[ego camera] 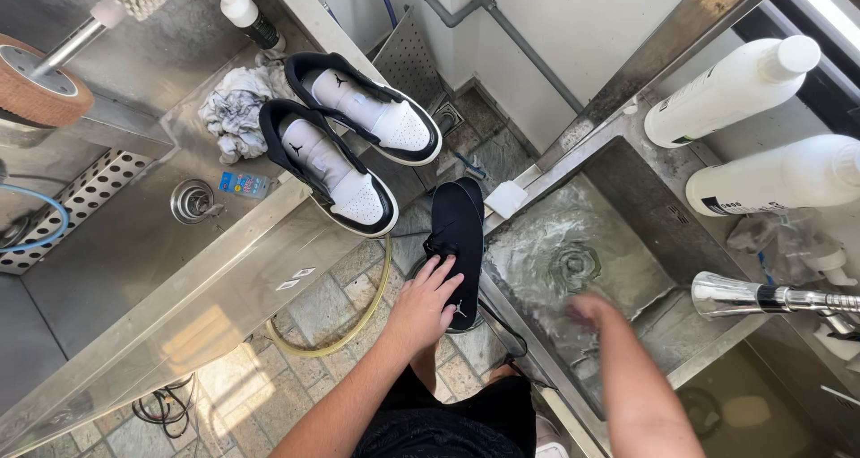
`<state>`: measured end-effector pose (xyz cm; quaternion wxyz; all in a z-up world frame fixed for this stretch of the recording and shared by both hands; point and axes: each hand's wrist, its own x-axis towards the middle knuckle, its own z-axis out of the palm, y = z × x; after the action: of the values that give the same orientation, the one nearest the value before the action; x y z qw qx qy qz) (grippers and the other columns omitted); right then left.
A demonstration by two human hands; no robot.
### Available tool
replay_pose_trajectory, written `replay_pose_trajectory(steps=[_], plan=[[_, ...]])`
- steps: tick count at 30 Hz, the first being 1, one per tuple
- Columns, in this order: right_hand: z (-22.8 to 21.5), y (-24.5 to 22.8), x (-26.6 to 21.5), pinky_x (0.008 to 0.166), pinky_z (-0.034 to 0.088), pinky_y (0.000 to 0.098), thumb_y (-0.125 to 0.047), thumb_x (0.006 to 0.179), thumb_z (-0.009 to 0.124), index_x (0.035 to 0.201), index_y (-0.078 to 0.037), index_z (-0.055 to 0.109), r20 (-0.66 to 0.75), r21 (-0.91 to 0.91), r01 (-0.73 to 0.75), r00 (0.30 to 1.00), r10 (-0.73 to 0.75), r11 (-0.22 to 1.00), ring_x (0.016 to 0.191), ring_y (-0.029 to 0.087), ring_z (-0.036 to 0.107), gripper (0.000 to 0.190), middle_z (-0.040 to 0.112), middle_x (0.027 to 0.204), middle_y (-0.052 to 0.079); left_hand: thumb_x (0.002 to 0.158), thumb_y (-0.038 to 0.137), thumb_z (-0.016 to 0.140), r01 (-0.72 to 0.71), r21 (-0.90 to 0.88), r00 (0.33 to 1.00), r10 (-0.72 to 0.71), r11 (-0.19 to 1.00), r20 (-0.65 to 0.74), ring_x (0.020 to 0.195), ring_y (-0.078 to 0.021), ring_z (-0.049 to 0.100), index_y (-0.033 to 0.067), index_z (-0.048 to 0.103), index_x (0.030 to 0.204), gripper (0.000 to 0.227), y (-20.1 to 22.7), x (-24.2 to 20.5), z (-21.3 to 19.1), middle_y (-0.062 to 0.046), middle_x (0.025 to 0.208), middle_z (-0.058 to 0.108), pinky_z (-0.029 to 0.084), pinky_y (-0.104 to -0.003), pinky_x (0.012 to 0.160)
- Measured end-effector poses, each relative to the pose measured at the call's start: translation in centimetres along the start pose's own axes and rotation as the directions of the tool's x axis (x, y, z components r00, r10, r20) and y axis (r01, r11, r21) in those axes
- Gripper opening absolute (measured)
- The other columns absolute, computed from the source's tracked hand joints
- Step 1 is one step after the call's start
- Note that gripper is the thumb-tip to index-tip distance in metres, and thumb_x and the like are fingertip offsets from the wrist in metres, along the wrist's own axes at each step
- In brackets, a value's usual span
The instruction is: The person removes laces from a pair of black sneakers, places the shoes and a slipper into a sink, pours liquid from a large white bottle into the sink, and then washes the shoes and slipper by hand under running water.
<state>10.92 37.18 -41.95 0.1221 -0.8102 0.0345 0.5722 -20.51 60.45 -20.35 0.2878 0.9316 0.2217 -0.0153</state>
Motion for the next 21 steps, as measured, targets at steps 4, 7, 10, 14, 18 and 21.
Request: replay_pose_trajectory(steps=[4,7,10,14,18,21], plan=[[-4.6,-1.8,0.6,0.1,0.05,0.0481,-0.037,0.083,0.081,0.126,0.004,0.068,-0.577,-0.336,0.135,0.753,-0.317,0.932,0.117,0.043,0.063,0.062,0.066,0.126,0.029,0.082,0.016,0.072,-0.036,-0.017,0.999,0.036,0.999,-0.036,0.149,-0.0307,0.033,0.0093,0.063,0.133,0.052,-1.0,-0.4,0.5,-0.008,0.161,0.039,0.043,-0.05,0.105],[-3.6,-5.5,2.1,0.1,0.052,0.0436,-0.024,0.077,0.076,0.138,0.001,0.055,-0.608,-0.01,0.625,0.616,-0.501,0.781,0.118,0.035,0.067,0.07,0.067,0.13,0.025,0.084,0.015,0.072,-0.067,-0.046,0.996,0.064,0.997,-0.062,0.15,-0.0308,0.035,0.0088,0.067,0.127,0.044,-1.6,-0.6,0.9,-0.008,0.16,0.041,0.044,-0.049,0.106],[0.3,-7.8,2.4,0.099,0.048,0.0395,-0.022,0.083,0.073,0.138,-0.005,0.057,-0.288,0.198,0.671,0.737,-0.612,0.715,0.117,0.029,0.063,0.06,0.067,0.129,0.02,0.083,0.013,0.072,-0.13,-0.072,0.975,0.115,0.989,-0.189,0.145,-0.0338,0.043,0.0085,0.07,0.118,0.035,-1.6,-1.2,1.0,-0.01,0.153,0.05,0.045,-0.048,0.104],[3.7,-6.2,0.1,0.099,0.05,0.0356,-0.026,0.087,0.075,0.13,-0.007,0.071,-0.01,-0.112,0.588,0.805,-0.593,0.801,0.113,0.023,0.068,0.048,0.075,0.121,0.013,0.086,0.012,0.071,-0.06,-0.331,0.95,-0.048,0.942,-0.309,0.118,-0.0306,0.062,0.0088,0.069,0.101,0.016,-0.9,-1.4,0.4,-0.009,0.118,0.064,0.053,-0.042,0.098],[4.5,-2.4,-3.4,0.09,0.053,0.0354,-0.019,0.089,0.071,0.128,-0.002,0.065,-0.196,0.106,0.663,0.745,-0.638,0.741,0.106,0.023,0.069,0.044,0.075,0.116,0.013,0.09,0.018,0.07,0.163,-0.519,0.827,-0.403,0.839,-0.392,0.094,-0.026,0.061,0.0045,0.058,0.1,0.02,-0.8,-0.8,0.1,-0.009,0.1,0.056,0.053,-0.038,0.084],[4.4,0.4,-6.3,0.084,0.054,0.0332,-0.017,0.089,0.071,0.127,-0.001,0.066,-0.351,0.105,0.661,0.724,-0.595,0.743,0.1,0.021,0.069,0.042,0.075,0.113,0.012,0.095,0.027,0.071,0.155,-0.697,0.677,-0.59,0.7,-0.441,0.093,-0.0247,0.057,0.002,0.048,0.109,0.037,-2.3,0.0,-0.6,-0.009,0.1,0.052,0.052,-0.036,0.084]])
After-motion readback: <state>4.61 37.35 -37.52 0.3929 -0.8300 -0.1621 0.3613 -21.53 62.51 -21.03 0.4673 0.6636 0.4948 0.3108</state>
